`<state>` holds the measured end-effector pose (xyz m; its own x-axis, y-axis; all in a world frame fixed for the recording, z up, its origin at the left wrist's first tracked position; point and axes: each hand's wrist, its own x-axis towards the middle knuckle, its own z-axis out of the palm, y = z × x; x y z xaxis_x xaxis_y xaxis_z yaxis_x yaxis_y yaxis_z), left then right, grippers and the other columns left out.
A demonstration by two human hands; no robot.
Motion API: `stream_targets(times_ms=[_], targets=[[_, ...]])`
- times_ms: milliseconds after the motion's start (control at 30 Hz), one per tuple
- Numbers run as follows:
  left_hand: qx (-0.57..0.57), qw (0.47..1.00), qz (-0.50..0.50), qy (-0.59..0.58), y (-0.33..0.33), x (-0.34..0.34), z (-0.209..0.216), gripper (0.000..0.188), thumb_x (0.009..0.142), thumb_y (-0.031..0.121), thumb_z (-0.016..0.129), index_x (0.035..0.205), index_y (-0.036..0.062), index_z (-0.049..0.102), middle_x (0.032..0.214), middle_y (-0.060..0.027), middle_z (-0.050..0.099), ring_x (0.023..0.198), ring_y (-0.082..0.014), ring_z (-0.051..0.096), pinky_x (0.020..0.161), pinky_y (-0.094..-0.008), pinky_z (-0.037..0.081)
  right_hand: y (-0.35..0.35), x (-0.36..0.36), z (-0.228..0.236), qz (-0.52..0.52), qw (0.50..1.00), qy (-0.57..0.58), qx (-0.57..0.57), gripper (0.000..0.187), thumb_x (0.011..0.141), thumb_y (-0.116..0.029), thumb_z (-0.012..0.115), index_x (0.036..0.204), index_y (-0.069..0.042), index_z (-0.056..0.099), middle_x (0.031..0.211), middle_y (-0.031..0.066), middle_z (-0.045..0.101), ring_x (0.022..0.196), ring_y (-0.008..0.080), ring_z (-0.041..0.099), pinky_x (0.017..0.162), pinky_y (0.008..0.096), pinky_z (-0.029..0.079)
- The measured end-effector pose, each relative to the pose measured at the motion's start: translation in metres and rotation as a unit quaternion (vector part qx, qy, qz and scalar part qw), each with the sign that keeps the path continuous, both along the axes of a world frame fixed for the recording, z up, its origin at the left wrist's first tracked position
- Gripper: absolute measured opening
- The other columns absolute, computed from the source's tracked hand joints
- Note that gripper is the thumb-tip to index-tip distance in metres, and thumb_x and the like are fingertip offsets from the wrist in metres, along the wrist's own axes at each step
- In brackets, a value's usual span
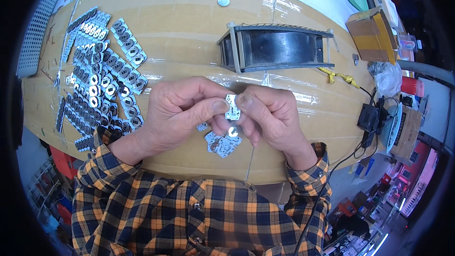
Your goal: Assembling small electronic components and plastic parts at a workbench.
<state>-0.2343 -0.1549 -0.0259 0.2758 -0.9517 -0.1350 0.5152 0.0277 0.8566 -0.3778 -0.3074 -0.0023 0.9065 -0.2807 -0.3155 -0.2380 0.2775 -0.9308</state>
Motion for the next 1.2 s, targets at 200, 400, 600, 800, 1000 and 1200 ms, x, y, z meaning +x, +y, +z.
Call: stream_targets(times_ms=[200,400,600,800,1000,1200], targets=[[-0.047,0.982,0.107,-0.149,0.000,-0.006,0.000,0.016,0.088,-0.003,0.068,0.103,-0.0046,0.064,0.092,-0.0089,0.071,0.082,-0.0098,0.069,0.066,-0.0210,0.057,0.000,0.002,-0.004,-0.042,0.999,0.008,-0.033,0.037,0.103,-0.021,0.050,0.076,0.001,0.062,0.056,0.0021,0.056,0.040,0.0060,0.049,0.037,0.0191,0.036],[-0.080,0.910,0.129,-0.386,0.002,0.000,-0.005,0.019,0.079,-0.003,0.076,0.093,-0.0019,0.065,0.083,-0.0090,0.070,0.069,-0.0105,0.069,0.058,-0.0220,0.053,0.005,0.008,0.000,-0.019,0.998,0.016,-0.063,0.038,0.104,-0.023,0.049,0.073,0.000,0.054,0.055,0.0035,0.053,0.040,0.0079,0.046,0.036,0.0214,0.039],[-0.157,0.810,0.187,-0.533,-0.004,-0.006,-0.010,0.019,0.075,0.007,0.071,0.082,0.0029,0.055,0.068,-0.0099,0.058,0.057,-0.0267,0.061,0.051,-0.0368,0.047,0.000,0.000,0.001,-0.023,0.960,0.011,-0.278,0.035,0.100,-0.018,0.051,0.071,0.000,0.058,0.056,0.0030,0.054,0.043,0.0070,0.045,0.041,0.0212,0.033],[-0.004,0.642,0.084,-0.762,0.017,0.037,0.032,0.013,0.077,0.004,0.060,0.090,0.0017,0.061,0.083,-0.0099,0.060,0.073,-0.0262,0.061,0.058,-0.0350,0.050,-0.009,-0.003,-0.003,0.015,0.939,-0.028,-0.341,0.033,0.099,-0.017,0.053,0.072,0.000,0.059,0.058,0.0021,0.055,0.045,0.0061,0.045,0.044,0.0223,0.033],[0.118,0.566,0.099,-0.810,0.045,0.106,0.023,0.025,0.073,-0.006,0.057,0.097,0.0004,0.060,0.102,-0.0125,0.060,0.102,-0.0330,0.057,0.089,-0.0419,0.045,-0.005,0.002,-0.009,0.010,0.939,-0.051,-0.340,0.030,0.099,-0.013,0.054,0.073,0.000,0.060,0.059,0.0018,0.055,0.046,0.0054,0.045,0.044,0.0220,0.033],[0.077,0.589,0.090,-0.800,0.037,0.114,0.020,0.018,0.074,-0.006,0.058,0.092,0.0000,0.057,0.102,-0.0127,0.060,0.101,-0.0334,0.057,0.088,-0.0410,0.045,-0.002,0.005,-0.007,0.020,0.926,-0.052,-0.373,0.029,0.099,-0.011,0.053,0.073,0.000,0.059,0.058,0.0014,0.054,0.046,0.0052,0.045,0.045,0.0217,0.033]])
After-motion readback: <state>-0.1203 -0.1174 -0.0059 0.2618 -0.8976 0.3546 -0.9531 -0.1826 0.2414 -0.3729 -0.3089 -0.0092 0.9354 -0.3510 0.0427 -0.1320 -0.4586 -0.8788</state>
